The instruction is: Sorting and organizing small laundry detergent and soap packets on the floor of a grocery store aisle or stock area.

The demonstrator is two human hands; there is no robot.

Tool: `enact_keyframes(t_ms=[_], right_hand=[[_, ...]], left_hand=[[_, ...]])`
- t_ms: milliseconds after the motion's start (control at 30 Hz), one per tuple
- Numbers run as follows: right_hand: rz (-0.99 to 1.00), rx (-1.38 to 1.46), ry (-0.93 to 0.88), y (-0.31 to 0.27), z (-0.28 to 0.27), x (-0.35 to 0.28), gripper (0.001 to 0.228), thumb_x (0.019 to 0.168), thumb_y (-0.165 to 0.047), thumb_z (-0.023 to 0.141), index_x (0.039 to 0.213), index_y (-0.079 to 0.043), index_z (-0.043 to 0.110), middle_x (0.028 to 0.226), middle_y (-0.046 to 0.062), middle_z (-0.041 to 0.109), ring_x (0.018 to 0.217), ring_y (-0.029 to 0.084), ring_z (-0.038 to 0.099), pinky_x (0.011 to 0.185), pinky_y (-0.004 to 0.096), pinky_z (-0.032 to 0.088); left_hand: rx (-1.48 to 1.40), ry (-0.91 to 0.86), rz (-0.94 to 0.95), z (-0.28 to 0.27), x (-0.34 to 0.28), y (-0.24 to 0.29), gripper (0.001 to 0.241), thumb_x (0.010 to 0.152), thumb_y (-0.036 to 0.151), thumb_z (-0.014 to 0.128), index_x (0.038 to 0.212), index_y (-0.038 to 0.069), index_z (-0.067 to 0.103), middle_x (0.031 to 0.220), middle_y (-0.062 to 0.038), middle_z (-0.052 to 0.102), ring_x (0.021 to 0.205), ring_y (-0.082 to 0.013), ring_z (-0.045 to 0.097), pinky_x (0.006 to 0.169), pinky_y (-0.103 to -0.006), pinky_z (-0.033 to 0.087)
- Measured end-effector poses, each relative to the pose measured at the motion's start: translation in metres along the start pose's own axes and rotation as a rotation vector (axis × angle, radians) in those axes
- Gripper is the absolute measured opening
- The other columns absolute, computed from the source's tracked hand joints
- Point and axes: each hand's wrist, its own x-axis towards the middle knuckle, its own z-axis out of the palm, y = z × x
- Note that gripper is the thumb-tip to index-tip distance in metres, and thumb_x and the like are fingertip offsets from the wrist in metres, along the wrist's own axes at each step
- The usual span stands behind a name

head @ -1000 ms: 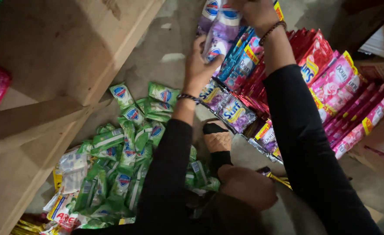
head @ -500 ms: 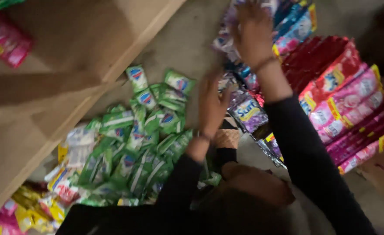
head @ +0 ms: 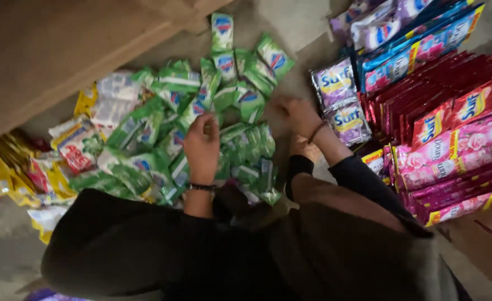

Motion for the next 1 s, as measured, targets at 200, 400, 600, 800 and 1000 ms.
enact_keyframes(t_ms=[200, 400, 600, 800, 1000], right_hand=[[-0.093, -0.285, -0.316, 0.061, 0.075, -0.040, 0.024, 0.086, -0.020, 0.064, 0.102, -0.004, 0.072, 0.100, 0.024, 0.073, 0.088, 0.045, 0.069, 0.080, 0.053, 0.054], [0.197, -0.164, -0.195, 0.005, 0.045, -0.036, 0.038, 0.094, -0.032, 0.070, 0.117, -0.004, 0.060, 0.093, 0.026, 0.071, 0.088, 0.046, 0.069, 0.079, 0.054, 0.055], [0.132, 0.144, 0.195, 0.017, 0.038, -0.002, 0.059, 0.086, -0.009, 0.069, 0.137, -0.004, 0.042, 0.113, 0.025, 0.067, 0.094, 0.044, 0.069, 0.073, 0.050, 0.057], [0.064, 0.207, 0.297, 0.010, 0.010, 0.050, 0.044, 0.094, -0.010, 0.063, 0.137, -0.007, 0.054, 0.121, 0.021, 0.064, 0.106, 0.040, 0.067, 0.088, 0.047, 0.058], [-0.142, -0.093, 0.175, 0.023, 0.035, 0.062, 0.064, 0.086, -0.030, 0.076, 0.137, 0.002, 0.052, 0.125, 0.026, 0.061, 0.112, 0.045, 0.059, 0.094, 0.051, 0.049]], left_hand=[[0.181, -0.353, 0.129, 0.058, -0.040, -0.078, 0.019, 0.087, 0.025, 0.076, 0.091, 0.007, 0.072, 0.089, -0.017, 0.071, 0.083, -0.0391, 0.070, 0.072, -0.0474, 0.055], [0.401, -0.576, -0.010, 0.083, -0.061, -0.052, 0.022, 0.083, 0.027, 0.075, 0.092, 0.007, 0.071, 0.092, -0.021, 0.070, 0.086, -0.0442, 0.067, 0.073, -0.0564, 0.053], [0.150, -0.219, 0.020, 0.058, -0.007, 0.009, 0.024, 0.095, 0.026, 0.072, 0.108, 0.009, 0.062, 0.097, -0.016, 0.070, 0.090, -0.0408, 0.067, 0.077, -0.0530, 0.054], [0.215, -0.026, 0.340, 0.078, 0.018, 0.020, 0.033, 0.090, 0.016, 0.077, 0.117, 0.007, 0.059, 0.111, -0.017, 0.063, 0.104, -0.0406, 0.059, 0.083, -0.0514, 0.051], [0.324, 0.084, 0.488, 0.111, 0.071, 0.019, 0.040, 0.090, 0.019, 0.073, 0.126, 0.011, 0.059, 0.122, -0.015, 0.066, 0.116, -0.0352, 0.062, 0.098, -0.0541, 0.049]])
